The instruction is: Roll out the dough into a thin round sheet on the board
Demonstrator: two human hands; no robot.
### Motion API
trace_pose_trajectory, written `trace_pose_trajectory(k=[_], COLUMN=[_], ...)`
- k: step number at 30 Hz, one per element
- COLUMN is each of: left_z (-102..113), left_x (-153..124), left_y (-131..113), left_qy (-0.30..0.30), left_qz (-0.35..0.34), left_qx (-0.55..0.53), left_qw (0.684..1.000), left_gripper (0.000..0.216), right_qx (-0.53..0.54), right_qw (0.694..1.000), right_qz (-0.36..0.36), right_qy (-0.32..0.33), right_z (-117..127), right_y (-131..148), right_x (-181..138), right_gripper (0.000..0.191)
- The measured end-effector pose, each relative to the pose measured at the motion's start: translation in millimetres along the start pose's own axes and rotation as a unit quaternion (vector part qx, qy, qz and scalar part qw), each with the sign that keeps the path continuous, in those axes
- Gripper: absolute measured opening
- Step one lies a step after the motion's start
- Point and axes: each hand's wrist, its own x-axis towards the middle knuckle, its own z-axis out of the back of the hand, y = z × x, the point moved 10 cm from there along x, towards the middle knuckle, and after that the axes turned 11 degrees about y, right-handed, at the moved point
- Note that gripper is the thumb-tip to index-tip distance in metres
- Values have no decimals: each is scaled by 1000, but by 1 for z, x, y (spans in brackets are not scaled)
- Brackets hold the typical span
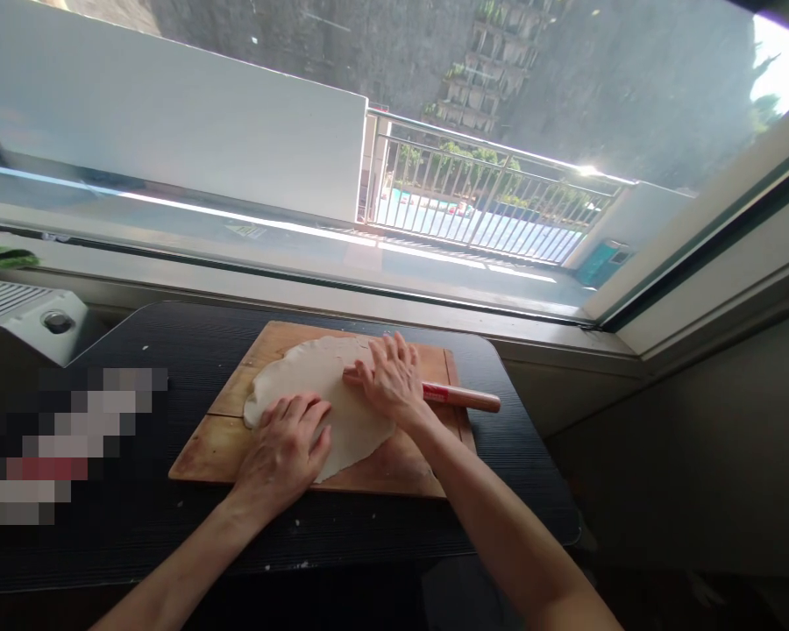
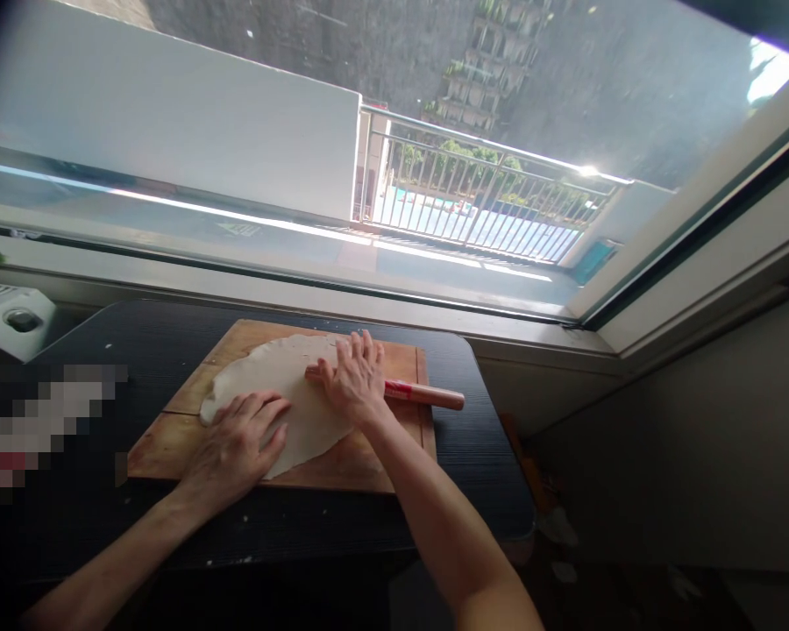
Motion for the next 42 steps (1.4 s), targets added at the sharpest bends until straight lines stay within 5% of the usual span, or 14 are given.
trace_pose_trajectory(k=[4, 7, 12, 17, 22, 25, 29, 32, 35, 42], left_z=[4, 24, 39, 24, 37, 54, 53, 16, -6, -12], left_x=[7, 18, 27, 37, 45, 52, 68, 69, 67, 73], left_y=[7, 36, 107, 109, 127, 136, 86, 16, -30, -63], left_qy=[17, 15, 134, 221, 146, 125, 148, 243, 270, 268], left_qz=[6, 68, 262, 253, 302, 316, 221, 105, 73, 26], left_qx=[-13, -8, 105, 67, -31, 40, 142, 93, 94, 122], left_qw=[1000, 998, 950, 939, 942, 940, 954, 960, 955, 955], left_gripper=[26, 31, 40, 26, 27, 32, 41, 30, 27, 31], right_qx=[30, 26, 66, 78, 129, 188, 221, 222, 212, 191], right_qw=[994, 992, 986, 989, 984, 974, 969, 969, 972, 979], right_qz=[-102, -106, -12, -17, 0, 17, -12, -42, -49, -30], right_qy=[34, 66, 150, 121, 123, 121, 111, 103, 92, 71], right_z=[18, 33, 33, 38, 35, 30, 22, 19, 20, 28], right_y=[-34, -51, -65, -81, -94, -104, -117, -120, -119, -112], right_x=[55, 67, 18, -15, -20, -22, -21, -21, -21, -27], right_gripper=[55, 47, 30, 33, 42, 44, 41, 40, 40, 44])
